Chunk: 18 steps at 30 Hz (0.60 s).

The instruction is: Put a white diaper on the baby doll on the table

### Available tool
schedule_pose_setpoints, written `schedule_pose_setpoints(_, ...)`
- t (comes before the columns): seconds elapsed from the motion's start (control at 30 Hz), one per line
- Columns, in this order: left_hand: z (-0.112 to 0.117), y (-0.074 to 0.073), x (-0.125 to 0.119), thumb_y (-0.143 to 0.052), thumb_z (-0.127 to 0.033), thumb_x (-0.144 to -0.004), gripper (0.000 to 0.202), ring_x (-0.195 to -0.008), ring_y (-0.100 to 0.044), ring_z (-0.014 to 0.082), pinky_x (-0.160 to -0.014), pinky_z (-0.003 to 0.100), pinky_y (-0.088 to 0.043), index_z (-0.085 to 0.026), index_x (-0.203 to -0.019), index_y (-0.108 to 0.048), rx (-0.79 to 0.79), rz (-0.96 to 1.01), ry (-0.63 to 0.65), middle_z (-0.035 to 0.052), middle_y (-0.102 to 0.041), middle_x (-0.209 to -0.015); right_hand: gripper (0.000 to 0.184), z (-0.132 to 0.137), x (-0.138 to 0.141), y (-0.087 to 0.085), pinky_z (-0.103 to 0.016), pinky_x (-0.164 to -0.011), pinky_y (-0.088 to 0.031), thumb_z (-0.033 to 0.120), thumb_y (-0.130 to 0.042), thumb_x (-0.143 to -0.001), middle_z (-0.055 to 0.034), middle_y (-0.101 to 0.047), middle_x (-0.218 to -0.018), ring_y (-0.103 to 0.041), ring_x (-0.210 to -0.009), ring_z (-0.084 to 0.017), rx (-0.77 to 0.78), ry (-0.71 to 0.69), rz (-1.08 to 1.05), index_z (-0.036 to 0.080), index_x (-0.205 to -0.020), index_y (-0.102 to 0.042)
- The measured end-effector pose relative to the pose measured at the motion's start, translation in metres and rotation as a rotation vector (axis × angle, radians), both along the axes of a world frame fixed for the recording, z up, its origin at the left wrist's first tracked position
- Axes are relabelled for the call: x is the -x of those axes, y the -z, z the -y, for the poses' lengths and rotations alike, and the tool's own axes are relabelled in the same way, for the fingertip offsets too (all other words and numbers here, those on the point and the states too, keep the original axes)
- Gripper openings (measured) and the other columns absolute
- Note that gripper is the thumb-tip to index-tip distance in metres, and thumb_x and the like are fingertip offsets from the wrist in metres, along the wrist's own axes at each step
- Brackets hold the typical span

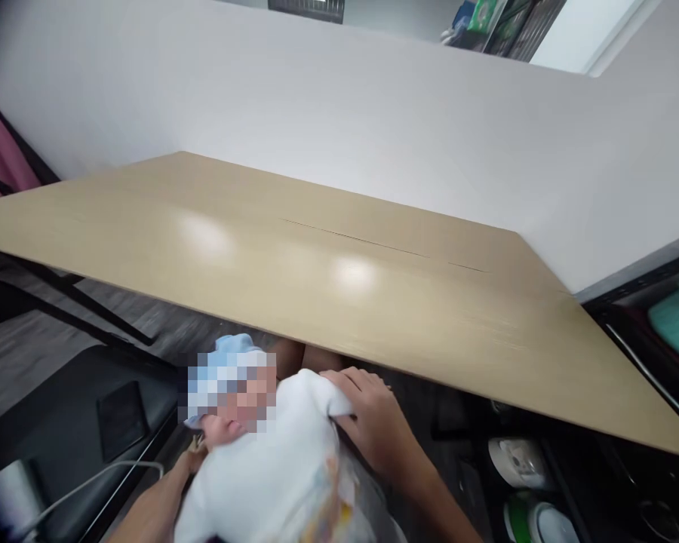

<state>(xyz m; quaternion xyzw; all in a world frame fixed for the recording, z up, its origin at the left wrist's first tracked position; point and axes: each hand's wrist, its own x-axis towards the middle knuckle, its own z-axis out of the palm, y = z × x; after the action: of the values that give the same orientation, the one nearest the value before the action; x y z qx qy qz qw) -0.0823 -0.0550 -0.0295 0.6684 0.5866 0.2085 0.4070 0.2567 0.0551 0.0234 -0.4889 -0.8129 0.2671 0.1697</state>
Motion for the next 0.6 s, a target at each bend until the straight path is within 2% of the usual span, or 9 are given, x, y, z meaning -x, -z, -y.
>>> schedule_pose_setpoints(0.07, 0.009, 0.018, 0.006, -0.077, -0.039, -0.085, 0.044, -0.095, -0.077, 0.0331, -0.078, 0.039, -0.06, -0.028, -0.125, -0.063, 0.051, -0.042, -0.022, 0.0055, -0.078, -0.106, 0.057, -0.001, 0.011, 0.041, -0.043, -0.11, -0.051, 0.013, -0.059, -0.092, -0.0069, -0.075, -0.135, -0.066, -0.124, -0.028, 0.068, -0.026, -0.017, 0.029, -0.147, -0.069)
schedule_pose_setpoints(0.13, 0.009, 0.038, 0.009, -0.072, -0.038, -0.082, 0.049, -0.102, -0.077, 0.0347, -0.085, 0.04, -0.059, -0.027, -0.127, -0.058, 0.092, -0.084, -0.026, 0.006, -0.08, -0.112, 0.055, -0.006, 0.015, 0.079, -0.042, -0.112, -0.051, 0.013, -0.06, -0.091, -0.0067, -0.076, -0.133, -0.067, -0.125, -0.027, 0.154, -0.01, -0.07, 0.029, -0.142, -0.073)
schedule_pose_setpoints(0.2, 0.003, 0.054, 0.01, -0.069, -0.043, -0.085, 0.049, -0.108, -0.076, 0.0344, -0.092, 0.04, -0.056, -0.026, -0.129, -0.055, 0.127, -0.122, -0.003, 0.0067, -0.08, -0.117, 0.048, -0.01, 0.011, 0.106, -0.044, -0.115, -0.051, 0.019, -0.065, -0.091, -0.0069, -0.077, -0.134, -0.067, -0.127, -0.028, 0.206, -0.007, -0.098, 0.029, -0.137, -0.077)
schedule_pose_setpoints(0.23, 0.0, 0.06, 0.011, -0.069, -0.047, -0.087, 0.048, -0.109, -0.076, 0.0343, -0.093, 0.04, -0.055, -0.026, -0.128, -0.054, 0.135, -0.142, 0.016, 0.0072, -0.08, -0.118, 0.045, -0.009, 0.007, 0.113, -0.045, -0.116, -0.05, 0.022, -0.067, -0.092, -0.0074, -0.076, -0.136, -0.067, -0.129, -0.028, 0.21, 0.003, -0.111, 0.028, -0.135, -0.078)
schedule_pose_setpoints(0.3, -0.005, 0.065, 0.013, -0.073, -0.057, -0.087, 0.054, -0.108, -0.075, 0.0357, -0.093, 0.041, -0.054, -0.024, -0.126, -0.057, 0.107, -0.205, 0.049, 0.0094, -0.079, -0.116, 0.035, -0.003, -0.003, 0.116, -0.045, -0.115, -0.051, 0.033, -0.067, -0.098, -0.009, -0.075, -0.139, -0.066, -0.131, -0.029, 0.188, 0.054, -0.161, 0.027, -0.129, -0.081)
schedule_pose_setpoints(0.4, -0.01, 0.055, 0.012, -0.085, -0.069, -0.077, 0.069, -0.114, -0.069, 0.0411, -0.1, 0.049, -0.052, -0.02, -0.122, -0.064, -0.049, -0.369, 0.065, 0.0159, -0.074, -0.121, 0.035, 0.018, -0.017, 0.1, -0.04, -0.102, -0.056, 0.048, -0.059, -0.108, -0.0096, -0.077, -0.127, -0.071, -0.12, -0.027, 0.23, 0.117, -0.267, 0.024, -0.112, -0.084)
schedule_pose_setpoints(0.5, -0.019, 0.028, -0.001, -0.095, -0.062, -0.072, 0.082, -0.135, -0.057, 0.0476, -0.113, 0.059, -0.047, -0.017, -0.133, -0.064, -0.212, -0.43, 0.087, 0.023, -0.066, -0.142, 0.035, 0.042, -0.017, 0.081, -0.036, -0.091, -0.057, 0.051, -0.062, -0.108, -0.0074, -0.081, -0.11, -0.075, -0.104, -0.025, 0.323, 0.119, -0.32, 0.023, -0.106, -0.083)
schedule_pose_setpoints(0.53, -0.024, 0.017, -0.008, -0.096, -0.058, -0.073, 0.086, -0.143, -0.052, 0.0479, -0.118, 0.061, -0.044, -0.018, -0.141, -0.061, -0.249, -0.389, 0.136, 0.0233, -0.061, -0.152, 0.033, 0.048, -0.015, 0.076, -0.036, -0.091, -0.057, 0.051, -0.065, -0.106, -0.007, -0.081, -0.107, -0.075, -0.102, -0.025, 0.325, 0.131, -0.327, 0.023, -0.105, -0.083)
schedule_pose_setpoints(0.6, -0.038, -0.002, -0.029, -0.093, -0.054, -0.08, 0.089, -0.153, -0.045, 0.0434, -0.125, 0.059, -0.039, -0.024, -0.154, -0.053, -0.278, -0.22, 0.337, 0.0192, -0.053, -0.164, 0.031, 0.054, -0.009, 0.072, -0.035, -0.089, -0.056, 0.05, -0.069, -0.103, -0.0065, -0.082, -0.104, -0.075, -0.099, -0.025, 0.299, 0.163, -0.334, 0.023, -0.102, -0.083)
